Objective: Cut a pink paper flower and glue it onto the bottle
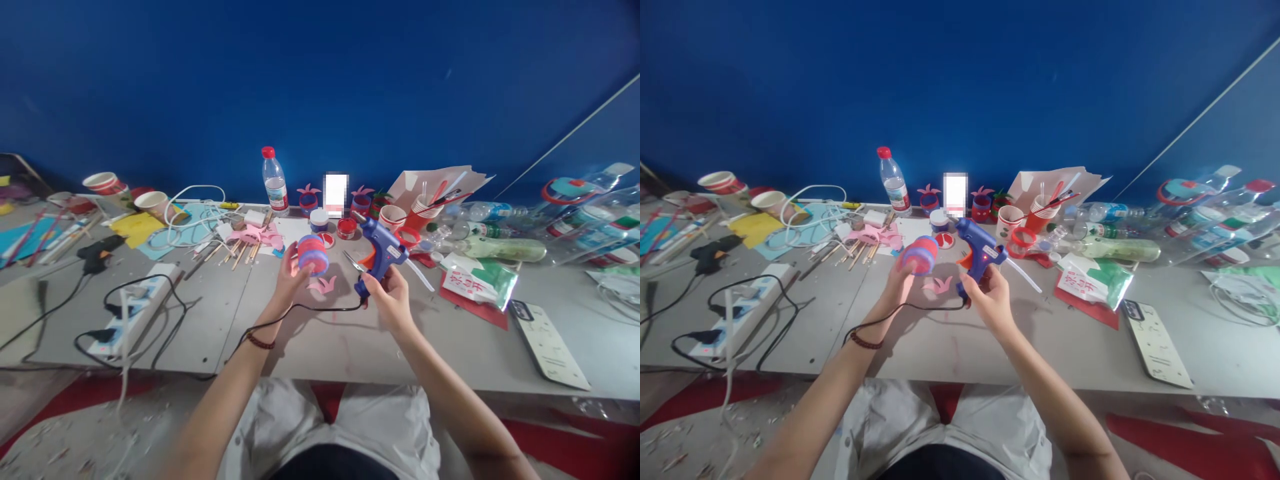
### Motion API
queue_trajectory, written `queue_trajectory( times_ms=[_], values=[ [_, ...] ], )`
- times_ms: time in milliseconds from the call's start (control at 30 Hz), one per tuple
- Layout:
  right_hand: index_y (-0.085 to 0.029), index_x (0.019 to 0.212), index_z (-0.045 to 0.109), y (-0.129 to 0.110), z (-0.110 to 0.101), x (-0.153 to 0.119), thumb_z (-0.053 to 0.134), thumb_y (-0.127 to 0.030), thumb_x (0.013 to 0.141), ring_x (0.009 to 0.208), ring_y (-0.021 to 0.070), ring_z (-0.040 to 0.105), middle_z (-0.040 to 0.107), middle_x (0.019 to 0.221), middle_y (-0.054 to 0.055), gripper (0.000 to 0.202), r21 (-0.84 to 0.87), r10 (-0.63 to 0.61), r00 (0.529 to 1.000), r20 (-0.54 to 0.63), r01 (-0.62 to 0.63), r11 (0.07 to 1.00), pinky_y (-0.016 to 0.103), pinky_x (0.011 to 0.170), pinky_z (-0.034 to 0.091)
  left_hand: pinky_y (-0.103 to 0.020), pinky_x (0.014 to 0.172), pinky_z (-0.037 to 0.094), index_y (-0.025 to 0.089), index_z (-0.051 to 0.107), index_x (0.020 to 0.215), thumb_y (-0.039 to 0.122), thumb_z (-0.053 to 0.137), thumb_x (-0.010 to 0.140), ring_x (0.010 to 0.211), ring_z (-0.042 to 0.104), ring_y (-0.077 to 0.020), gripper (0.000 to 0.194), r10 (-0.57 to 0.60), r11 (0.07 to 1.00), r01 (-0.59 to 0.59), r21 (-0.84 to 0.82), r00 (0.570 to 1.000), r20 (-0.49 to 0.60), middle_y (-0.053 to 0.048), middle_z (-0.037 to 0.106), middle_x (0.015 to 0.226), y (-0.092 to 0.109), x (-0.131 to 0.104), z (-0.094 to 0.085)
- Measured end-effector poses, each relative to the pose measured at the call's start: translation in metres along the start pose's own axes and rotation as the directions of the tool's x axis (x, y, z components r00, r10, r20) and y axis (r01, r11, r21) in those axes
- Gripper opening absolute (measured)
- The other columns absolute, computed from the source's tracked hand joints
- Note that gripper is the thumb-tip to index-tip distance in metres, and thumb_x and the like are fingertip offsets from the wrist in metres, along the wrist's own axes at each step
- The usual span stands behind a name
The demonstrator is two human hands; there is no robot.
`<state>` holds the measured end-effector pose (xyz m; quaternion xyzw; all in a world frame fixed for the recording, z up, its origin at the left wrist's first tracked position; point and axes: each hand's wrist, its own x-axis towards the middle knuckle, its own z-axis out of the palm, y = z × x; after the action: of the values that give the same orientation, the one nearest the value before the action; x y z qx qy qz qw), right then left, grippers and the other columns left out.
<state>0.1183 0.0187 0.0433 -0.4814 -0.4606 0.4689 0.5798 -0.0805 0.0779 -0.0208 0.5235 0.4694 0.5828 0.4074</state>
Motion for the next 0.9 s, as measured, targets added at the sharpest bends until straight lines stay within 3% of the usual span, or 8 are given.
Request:
queue_trajectory(
  times_ms=[133,300,400,500,700,900],
  values=[
    [-0.021,0.084,0.052,0.005,-0.008,0.003,0.075,-0.042,0.07,0.042,0.0085,0.049,0.057,0.063,-0.005,0.034,0.036,0.009,0.999,-0.041,-0.008,0.999,0.019,0.031,0.04,-0.052,0.103,0.045,0.026,0.029,0.149,0.041,0.078,0.066,0.132,0.045,-0.0336,0.097,0.212,0.921,-0.192,0.338,0.977,-0.022,-0.017,0.039,0.145,0.0,-0.005,-0.001],
    [-0.02,0.075,0.051,0.002,-0.017,0.009,0.072,-0.043,0.068,0.041,0.0097,0.047,0.053,0.058,-0.004,0.032,0.056,0.118,0.992,0.038,-0.12,0.991,0.02,0.03,0.036,-0.056,0.111,0.037,0.023,0.023,0.15,0.03,0.076,0.07,0.139,0.036,-0.0367,0.096,0.404,0.704,-0.391,0.593,0.907,0.119,-0.019,0.037,0.145,0.015,-0.003,-0.003],
    [-0.02,0.068,0.051,0.001,-0.023,0.011,0.07,-0.039,0.067,0.043,0.0098,0.046,0.051,0.057,-0.003,0.027,0.084,0.115,0.989,0.097,-0.123,0.989,0.021,0.034,0.037,-0.056,0.112,0.037,0.023,0.026,0.147,0.027,0.076,0.071,0.139,0.036,-0.0371,0.091,0.478,0.612,-0.476,0.631,0.859,0.184,-0.019,0.038,0.144,0.023,-0.003,0.0],
    [-0.02,0.068,0.052,0.004,-0.029,0.011,0.067,-0.035,0.068,0.047,0.0118,0.048,0.052,0.057,-0.001,0.021,0.133,0.106,0.977,0.185,-0.132,0.982,0.024,0.037,0.04,-0.056,0.11,0.039,0.023,0.027,0.145,0.027,0.075,0.073,0.139,0.036,-0.0372,0.087,0.502,0.571,-0.501,0.65,0.84,0.207,-0.02,0.035,0.146,0.029,-0.004,0.004],
    [-0.022,0.088,0.057,0.017,-0.031,0.012,0.062,-0.034,0.067,0.048,0.0148,0.049,0.056,0.062,0.0,0.025,0.196,0.167,0.93,0.326,-0.239,0.951,0.024,0.034,0.037,-0.056,0.107,0.042,0.025,0.028,0.143,0.033,0.075,0.075,0.134,0.043,-0.0361,0.083,0.433,0.588,-0.493,0.641,0.862,0.264,-0.018,0.041,0.142,0.034,-0.007,0.013],
    [-0.019,0.093,0.059,0.033,-0.035,0.011,0.065,-0.026,0.073,0.051,0.0137,0.051,0.056,0.058,-0.001,0.023,0.317,0.086,0.894,0.439,-0.244,0.917,0.02,0.036,0.037,-0.053,0.108,0.041,0.022,0.024,0.147,0.045,0.071,0.08,0.136,0.043,-0.0338,0.085,0.48,0.605,-0.554,0.572,0.827,0.293,-0.02,0.043,0.142,0.027,-0.006,0.018]
  ],
)
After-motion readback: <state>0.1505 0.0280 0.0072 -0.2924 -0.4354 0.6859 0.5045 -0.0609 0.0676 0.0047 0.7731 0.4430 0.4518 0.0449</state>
